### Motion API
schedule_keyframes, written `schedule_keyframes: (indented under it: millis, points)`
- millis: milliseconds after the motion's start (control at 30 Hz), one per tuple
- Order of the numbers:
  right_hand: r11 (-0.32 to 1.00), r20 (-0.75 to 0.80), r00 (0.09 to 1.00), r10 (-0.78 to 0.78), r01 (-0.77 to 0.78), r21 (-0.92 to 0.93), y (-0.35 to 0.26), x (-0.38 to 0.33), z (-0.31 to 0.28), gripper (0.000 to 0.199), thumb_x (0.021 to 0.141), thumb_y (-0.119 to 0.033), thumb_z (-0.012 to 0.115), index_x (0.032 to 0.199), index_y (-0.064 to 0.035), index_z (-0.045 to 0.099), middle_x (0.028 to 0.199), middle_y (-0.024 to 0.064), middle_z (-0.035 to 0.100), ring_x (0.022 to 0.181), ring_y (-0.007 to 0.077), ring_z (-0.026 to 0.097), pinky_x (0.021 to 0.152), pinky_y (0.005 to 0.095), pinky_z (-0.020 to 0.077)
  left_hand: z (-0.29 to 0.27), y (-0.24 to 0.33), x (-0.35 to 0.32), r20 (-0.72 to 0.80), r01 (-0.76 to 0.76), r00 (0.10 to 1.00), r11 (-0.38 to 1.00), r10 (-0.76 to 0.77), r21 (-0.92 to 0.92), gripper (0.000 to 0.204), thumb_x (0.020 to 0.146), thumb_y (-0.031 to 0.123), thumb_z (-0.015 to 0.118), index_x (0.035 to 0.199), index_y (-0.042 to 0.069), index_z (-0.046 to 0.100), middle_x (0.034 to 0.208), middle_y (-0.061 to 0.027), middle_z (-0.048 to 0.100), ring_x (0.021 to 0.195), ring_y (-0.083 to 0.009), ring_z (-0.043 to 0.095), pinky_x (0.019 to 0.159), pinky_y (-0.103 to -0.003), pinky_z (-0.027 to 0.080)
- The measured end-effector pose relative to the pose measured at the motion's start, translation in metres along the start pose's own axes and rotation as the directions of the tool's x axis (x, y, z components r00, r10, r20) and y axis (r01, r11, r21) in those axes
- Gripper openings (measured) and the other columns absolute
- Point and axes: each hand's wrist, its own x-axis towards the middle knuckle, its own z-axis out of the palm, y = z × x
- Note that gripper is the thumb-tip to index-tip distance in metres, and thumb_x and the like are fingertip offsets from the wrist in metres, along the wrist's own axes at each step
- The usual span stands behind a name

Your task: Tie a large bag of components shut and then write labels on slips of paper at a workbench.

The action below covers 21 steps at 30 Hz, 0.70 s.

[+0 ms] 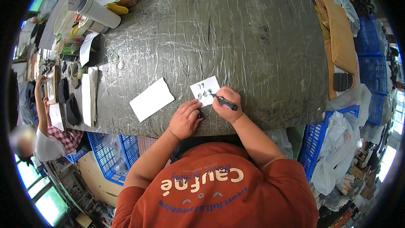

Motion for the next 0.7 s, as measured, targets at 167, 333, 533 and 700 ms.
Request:
schedule_keyframes:
  millis: [167,333,533,700]
  points:
    - [0.999,-0.153,0.988,0.006,-0.012,-0.036,-0.001,-0.002,-0.004,0.017,0.063,0.004,0.06,0.075,-0.0025,0.049,0.073,0.0137,0.056,0.061,0.0282,0.057,0.054,0.0327,0.0466,0.001,0.0,0.0,-0.002,0.002,1.0,1.0,-0.002,-0.004,0.024,0.072,0.011,0.064,0.09,0.0,0.053,0.114,-0.0129,0.052,0.113,-0.0293,0.046,0.095,-0.042,0.037]
    - [0.993,-0.103,0.989,-0.105,0.1,-0.057,-0.01,-0.007,-0.003,0.019,0.067,0.001,0.063,0.081,-0.0022,0.049,0.075,0.0148,0.057,0.063,0.0287,0.058,0.056,0.0336,0.0479,-0.002,0.0,0.0,-0.027,0.001,1.0,1.0,-0.002,-0.03,0.023,0.07,0.011,0.064,0.088,0.001,0.052,0.116,-0.013,0.052,0.113,-0.0309,0.046,0.095,-0.042,0.037]
    - [0.978,-0.105,0.985,-0.138,0.119,-0.172,0.004,0.0,-0.019,0.019,0.068,-0.001,0.064,0.082,-0.0019,0.051,0.076,0.0157,0.057,0.065,0.0301,0.058,0.058,0.034,0.0487,-0.034,-0.012,-0.026,-0.225,0.245,0.949,0.967,-0.222,0.076,0.025,0.071,0.01,0.064,0.092,0.002,0.053,0.117,-0.0127,0.052,0.112,-0.0343,0.045,0.096,-0.045,0.034]
    - [0.971,-0.262,0.964,-0.041,-0.023,-0.238,0.009,0.023,-0.048,0.015,0.07,0.0,0.062,0.082,-0.0016,0.053,0.079,0.0139,0.057,0.066,0.0272,0.057,0.061,0.0333,0.0475,-0.044,-0.027,-0.064,-0.334,0.522,0.831,0.833,-0.446,0.186,0.023,0.073,0.01,0.061,0.092,0.001,0.051,0.12,-0.0164,0.051,0.113,-0.037,0.044,0.096,-0.047,0.032]
